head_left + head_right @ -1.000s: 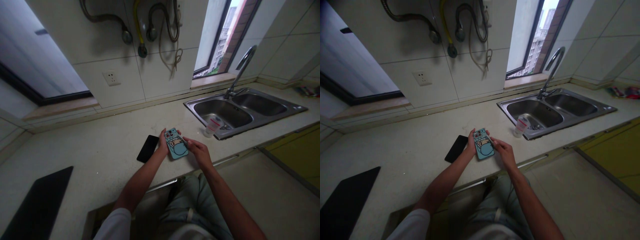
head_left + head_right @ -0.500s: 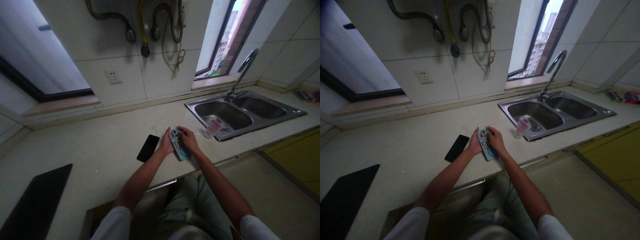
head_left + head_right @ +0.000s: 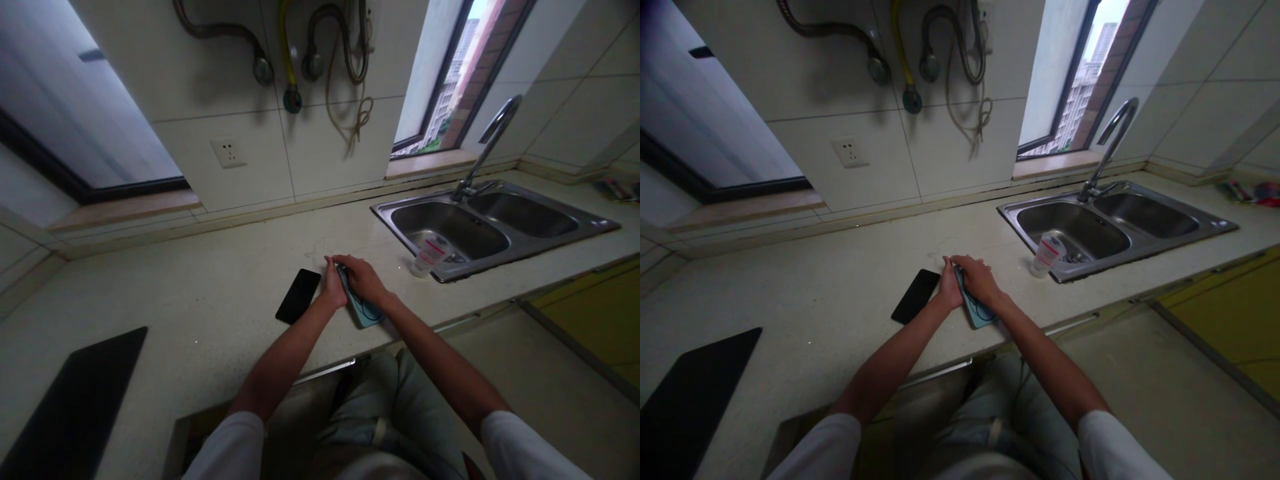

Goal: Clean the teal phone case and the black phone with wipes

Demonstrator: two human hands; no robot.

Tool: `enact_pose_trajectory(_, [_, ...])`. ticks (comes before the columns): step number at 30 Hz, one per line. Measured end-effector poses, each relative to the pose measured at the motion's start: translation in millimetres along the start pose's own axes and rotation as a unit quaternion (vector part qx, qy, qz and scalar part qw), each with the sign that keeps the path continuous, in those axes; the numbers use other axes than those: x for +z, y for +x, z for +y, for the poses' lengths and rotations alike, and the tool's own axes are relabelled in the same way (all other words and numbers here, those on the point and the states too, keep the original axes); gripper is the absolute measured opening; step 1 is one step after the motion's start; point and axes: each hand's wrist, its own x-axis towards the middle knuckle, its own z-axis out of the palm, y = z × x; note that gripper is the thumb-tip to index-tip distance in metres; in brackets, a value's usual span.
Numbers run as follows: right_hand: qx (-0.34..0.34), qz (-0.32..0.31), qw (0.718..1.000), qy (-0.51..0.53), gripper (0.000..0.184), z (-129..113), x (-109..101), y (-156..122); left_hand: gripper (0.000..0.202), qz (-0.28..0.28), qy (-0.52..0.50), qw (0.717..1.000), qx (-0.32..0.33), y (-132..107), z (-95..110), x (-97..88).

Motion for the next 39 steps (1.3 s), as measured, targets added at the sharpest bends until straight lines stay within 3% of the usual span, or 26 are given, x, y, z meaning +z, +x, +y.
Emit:
enact_pose_trajectory(4, [-0.02, -0.036, 0.999, 0.011, 0.063, 2.0, -4.8, -15.1, 0.084, 0.008, -0.005, 0.999, -0.037, 1.1, 1.9, -3.3])
enact_pose_trajectory(13, [-0.151, -0.049, 0.987, 0.014, 0.073, -15.7, 0.6, -67.9, 0.083, 0.02, -0.018, 1.0, 0.004, -3.4, 9.0, -9.1])
enact_pose_trajectory(21, [-0.198, -0.069, 0.977, 0.024, 0.055, -19.6, -25.6, -111.4, 0.062, 0.051, -0.012, 0.998, 0.033, -3.6, 7.8, -2.7])
enact_pose_trajectory(24, [-0.147, -0.057, 0.986, 0.058, 0.05, -15.5, -35.4, -119.3, 0.06, 0.032, -0.006, 0.999, 0.026, -6.9, 8.6, -0.5])
enact_pose_trajectory(27, [-0.032, 0.009, 0.995, 0.091, 0.039, -9.3, -42.6, -120.0, 0.057, 0.013, 0.005, 1.0, 0.016, -10.6, 9.1, 2.2])
enact_pose_trajectory(30, [0.102, 0.079, 0.982, 0.137, 0.035, -6.0, -44.8, -115.0, 0.055, 0.005, 0.009, 1.0, 0.008, -12.5, 7.7, 3.8])
enact_pose_trajectory(32, [0.161, 0.084, 0.971, 0.153, 0.035, -8.0, -42.5, -110.4, 0.056, 0.001, 0.012, 1.0, 0.006, -12.5, 6.2, 3.5])
enact_pose_trajectory(35, [0.174, 0.042, 0.978, 0.103, 0.047, -17.5, -34.4, -104.2, 0.059, -0.004, 0.015, 1.0, 0.008, -11.1, 4.8, 1.4])
enact_pose_trajectory(39, [0.137, -0.002, 0.989, -0.057, 0.065, -34.9, -22.6, -100.5, 0.059, 0.015, 0.02, 0.999, 0.025, -10.0, 5.3, -1.1])
